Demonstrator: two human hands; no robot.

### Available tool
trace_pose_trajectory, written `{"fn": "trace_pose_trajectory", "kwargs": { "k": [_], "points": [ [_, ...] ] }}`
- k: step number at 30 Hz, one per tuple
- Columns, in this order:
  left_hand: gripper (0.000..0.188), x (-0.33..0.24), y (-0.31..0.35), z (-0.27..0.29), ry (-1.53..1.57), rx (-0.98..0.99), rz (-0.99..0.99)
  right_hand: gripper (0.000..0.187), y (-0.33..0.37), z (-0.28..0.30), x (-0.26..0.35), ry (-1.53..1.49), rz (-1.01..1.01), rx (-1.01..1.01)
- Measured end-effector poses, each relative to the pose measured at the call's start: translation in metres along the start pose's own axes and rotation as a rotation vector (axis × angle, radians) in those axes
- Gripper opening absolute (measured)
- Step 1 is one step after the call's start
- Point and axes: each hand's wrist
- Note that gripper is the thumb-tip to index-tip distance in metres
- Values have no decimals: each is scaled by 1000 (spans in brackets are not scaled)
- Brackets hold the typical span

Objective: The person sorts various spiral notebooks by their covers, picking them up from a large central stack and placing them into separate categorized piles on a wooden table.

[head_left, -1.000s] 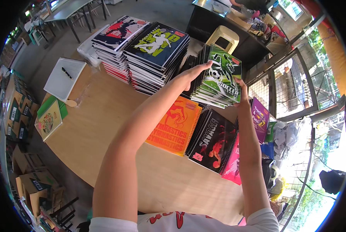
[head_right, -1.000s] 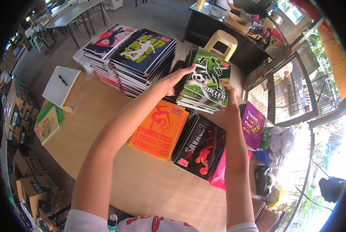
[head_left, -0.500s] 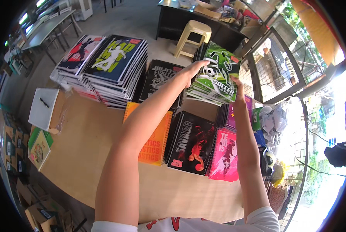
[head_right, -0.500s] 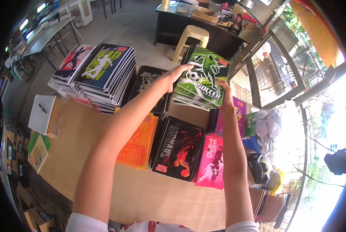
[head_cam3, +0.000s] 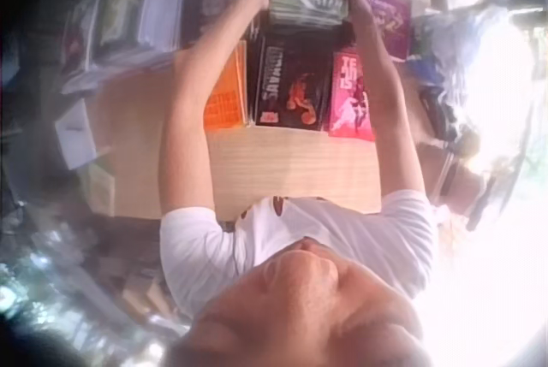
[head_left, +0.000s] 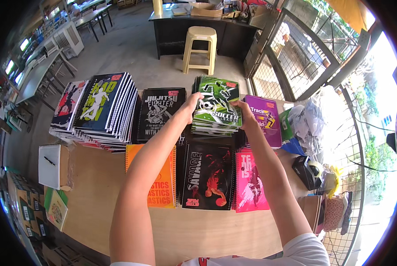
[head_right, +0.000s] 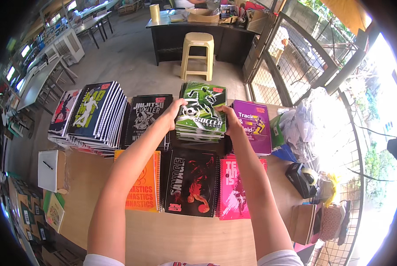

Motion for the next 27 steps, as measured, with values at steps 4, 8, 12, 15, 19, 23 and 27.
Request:
{"fn": "trace_pose_trajectory", "kwargs": {
  "k": [4, 8, 12, 15, 19, 23, 27],
  "points": [
    [40, 25, -12, 3, -1, -65, 12, 21, -8, 11, -5, 22, -50, -123],
    [38, 41, -14, -4, -208, -120, 37, 27, -1, 23, 8, 407, -123, -522],
    [35, 51, -10, 11, -491, -164, -129, 41, -5, 0, 9, 798, -105, -588],
    [47, 57, 1, -1, -1187, -376, -482, 62, 5, -21, -2, 1245, 274, -922],
    [70, 57, 42, -12, -1184, -591, -951, 74, 20, -55, -23, 1356, 670, -1051],
    [60, 43, 125, -34, -875, -375, -1182, 55, 52, -77, -24, 1173, 1095, -950],
    [54, 33, 240, 38, -670, -551, -1238, 59, 81, -193, -64, 895, 808, -572]
  ]
}}
Point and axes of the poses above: each hand's wrist, its own y-axis away from the middle knuckle, its own z-axis out of the back of the hand, x = y × z, and after that the axes turned 14 degrees about -z, right-handed
